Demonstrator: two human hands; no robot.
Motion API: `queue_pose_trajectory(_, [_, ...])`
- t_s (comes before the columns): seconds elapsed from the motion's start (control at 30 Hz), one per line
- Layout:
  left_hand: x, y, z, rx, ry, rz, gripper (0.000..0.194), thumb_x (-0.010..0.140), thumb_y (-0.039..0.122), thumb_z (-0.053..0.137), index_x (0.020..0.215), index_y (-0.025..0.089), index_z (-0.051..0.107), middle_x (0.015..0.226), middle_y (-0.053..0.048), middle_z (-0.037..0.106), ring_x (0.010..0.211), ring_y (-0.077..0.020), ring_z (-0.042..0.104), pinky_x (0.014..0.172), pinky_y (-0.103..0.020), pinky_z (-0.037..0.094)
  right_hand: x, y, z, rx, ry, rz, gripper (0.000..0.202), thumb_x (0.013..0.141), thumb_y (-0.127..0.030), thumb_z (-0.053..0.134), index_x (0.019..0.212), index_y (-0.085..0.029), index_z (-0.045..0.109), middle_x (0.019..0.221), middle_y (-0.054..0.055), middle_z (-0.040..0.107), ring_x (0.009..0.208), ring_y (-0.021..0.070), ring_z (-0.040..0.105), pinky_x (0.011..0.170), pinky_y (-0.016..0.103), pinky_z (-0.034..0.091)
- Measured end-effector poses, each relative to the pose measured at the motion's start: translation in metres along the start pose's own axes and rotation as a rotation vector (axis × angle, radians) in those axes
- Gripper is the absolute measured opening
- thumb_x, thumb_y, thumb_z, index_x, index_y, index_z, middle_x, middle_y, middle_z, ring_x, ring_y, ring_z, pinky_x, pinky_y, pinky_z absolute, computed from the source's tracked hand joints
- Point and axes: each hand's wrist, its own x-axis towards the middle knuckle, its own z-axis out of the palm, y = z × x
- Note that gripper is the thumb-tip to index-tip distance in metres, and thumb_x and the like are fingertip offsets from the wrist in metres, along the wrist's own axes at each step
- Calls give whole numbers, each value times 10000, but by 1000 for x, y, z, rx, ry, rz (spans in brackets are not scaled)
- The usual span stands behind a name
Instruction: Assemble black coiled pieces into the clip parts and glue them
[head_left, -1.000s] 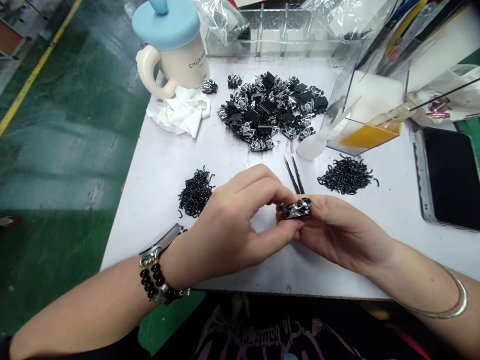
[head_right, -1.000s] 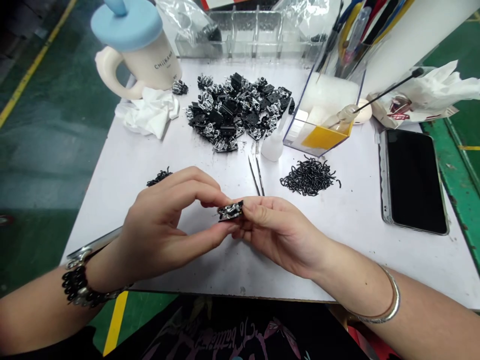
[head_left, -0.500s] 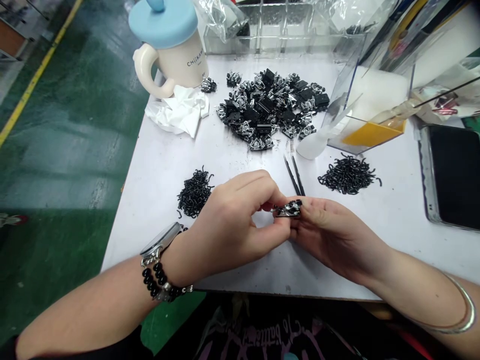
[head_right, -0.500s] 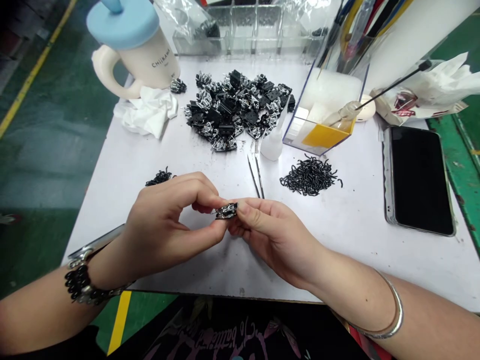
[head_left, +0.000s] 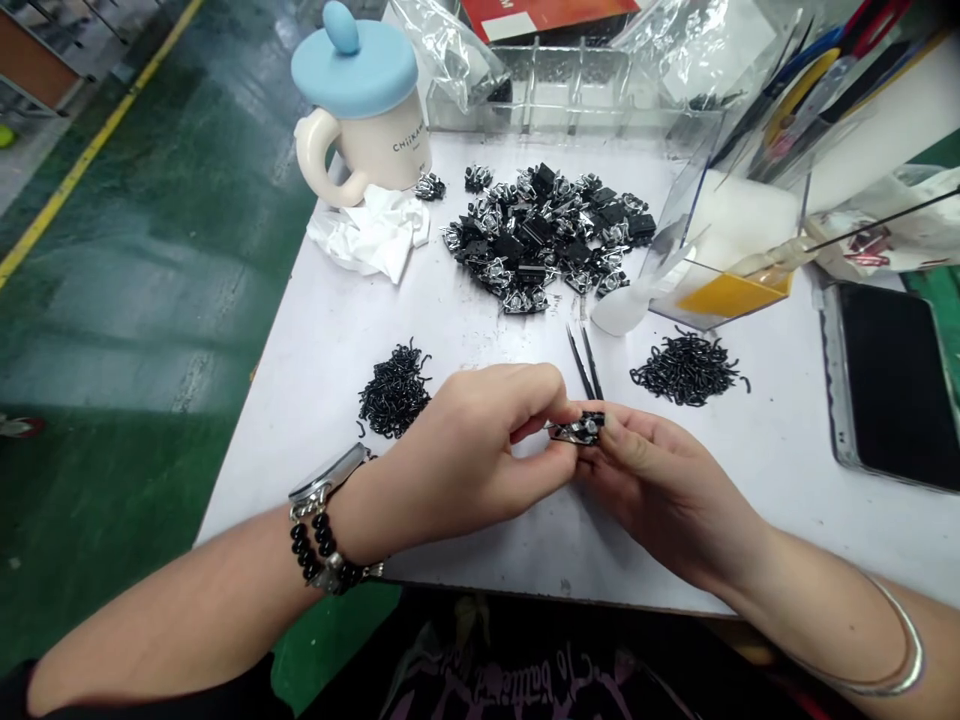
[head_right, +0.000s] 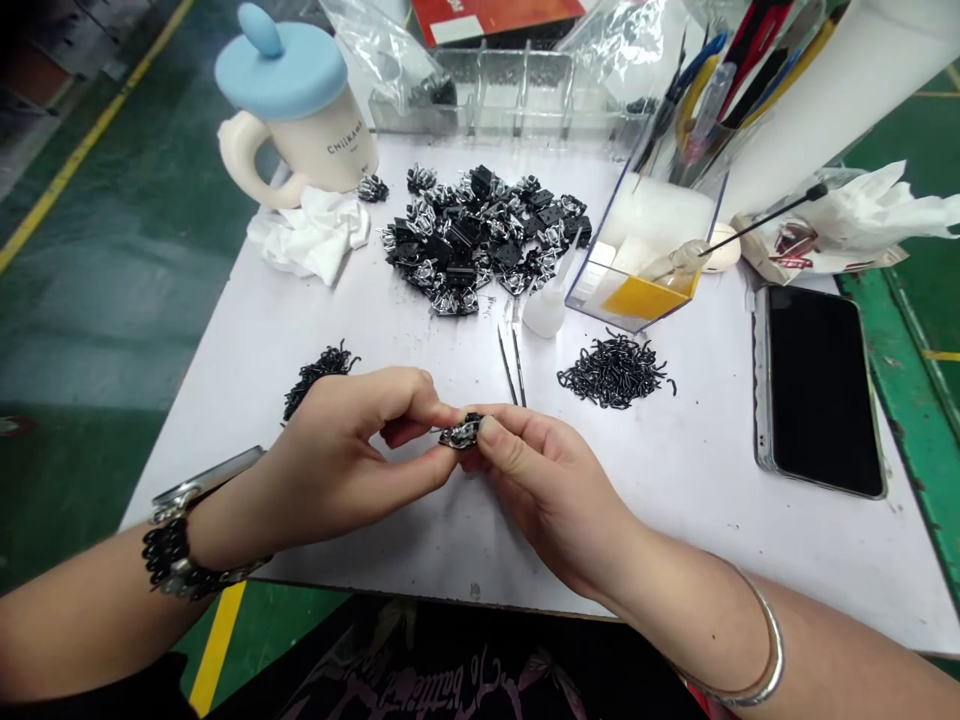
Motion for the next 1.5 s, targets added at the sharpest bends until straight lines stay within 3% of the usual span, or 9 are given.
queue_pose_trajectory(0.23, [-4, -3, 4, -4, 61, 151, 136, 753, 59, 574, 735, 153, 477, 606, 58, 394, 528, -61, 357, 491, -210, 312, -5, 0, 2, -16, 45, -45, 142, 841, -269, 641, 969, -241, 697, 886, 12, 667, 803, 88, 592, 787, 170, 496])
queue_pose_trajectory(0.37, [-3, -4, 4, -121, 46, 60, 130, 727, 78, 599, 761, 150, 496, 605, 75, 379, 496, -38, 358, 491, -187, 331, -7, -3, 3, -34, 17, -33, 150, 854, -270, 629, 986, -237, 692, 886, 2, 667, 811, 62, 589, 788, 120, 471])
queue_pose_trajectory(0.63, [-3, -5, 2, -413, -66, -173, 191, 752, 75, 581, 912, 173, 543, 669, 56, 373, 598, -67, 386, 575, -219, 361, -6, -6, -7, -274, 100, -124, 200, 825, -331, 663, 1019, -284, 666, 946, 7, 650, 881, 101, 568, 784, 174, 461])
queue_pose_trajectory(0.7, [-3, -6, 0, -618, -129, -282, 289, 749, 71, 603, 998, 208, 553, 732, 42, 392, 674, -77, 421, 622, -219, 385, -8, -6, -11, -359, 122, -200, 207, 812, -329, 678, 1017, -318, 655, 945, -7, 640, 869, 101, 559, 749, 179, 459])
queue_pose_trajectory(0.8, [-3, -4, 0, -1013, -90, -524, 371, 762, 146, 671, 1089, 253, 532, 858, 30, 439, 756, -70, 492, 691, -209, 443, -9, -8, -13, -579, 159, -416, 248, 804, -271, 688, 1036, -342, 636, 939, -13, 604, 836, 112, 532, 732, 217, 452])
queue_pose_trajectory(0.93, [-5, 4, 8, -1281, -61, -696, 316, 754, 197, 725, 1030, 187, 572, 984, -19, 586, 860, -85, 594, 807, -207, 491, -10, -9, -12, -854, 110, -724, 366, 794, -131, 668, 1117, -286, 594, 957, 18, 552, 906, 154, 493, 781, 285, 432])
queue_pose_trajectory(1.23, [-8, 9, 12, -1297, 48, -615, 177, 704, 69, 728, 853, 134, 658, 802, -40, 711, 751, -109, 682, 706, -160, 555, -10, -8, -13, -949, 47, -758, 435, 786, -64, 639, 1146, -293, 558, 948, 38, 531, 890, 185, 486, 751, 340, 429])
queue_pose_trajectory(1.4, [-8, 11, 10, -1170, 61, -624, 172, 669, 55, 737, 782, 135, 635, 760, -29, 704, 698, -114, 677, 657, -168, 556, -11, -8, -16, -1024, 16, -781, 467, 771, -37, 629, 1161, -282, 551, 955, 39, 538, 894, 185, 494, 750, 342, 427])
queue_pose_trajectory(1.5, [-10, 12, 10, -1022, 98, -532, 183, 664, 53, 731, 774, 145, 616, 769, -18, 691, 699, -100, 657, 655, -164, 544, -11, -7, -16, -1036, 1, -798, 476, 764, -33, 627, 1164, -278, 550, 932, 38, 536, 877, 185, 492, 736, 347, 432])
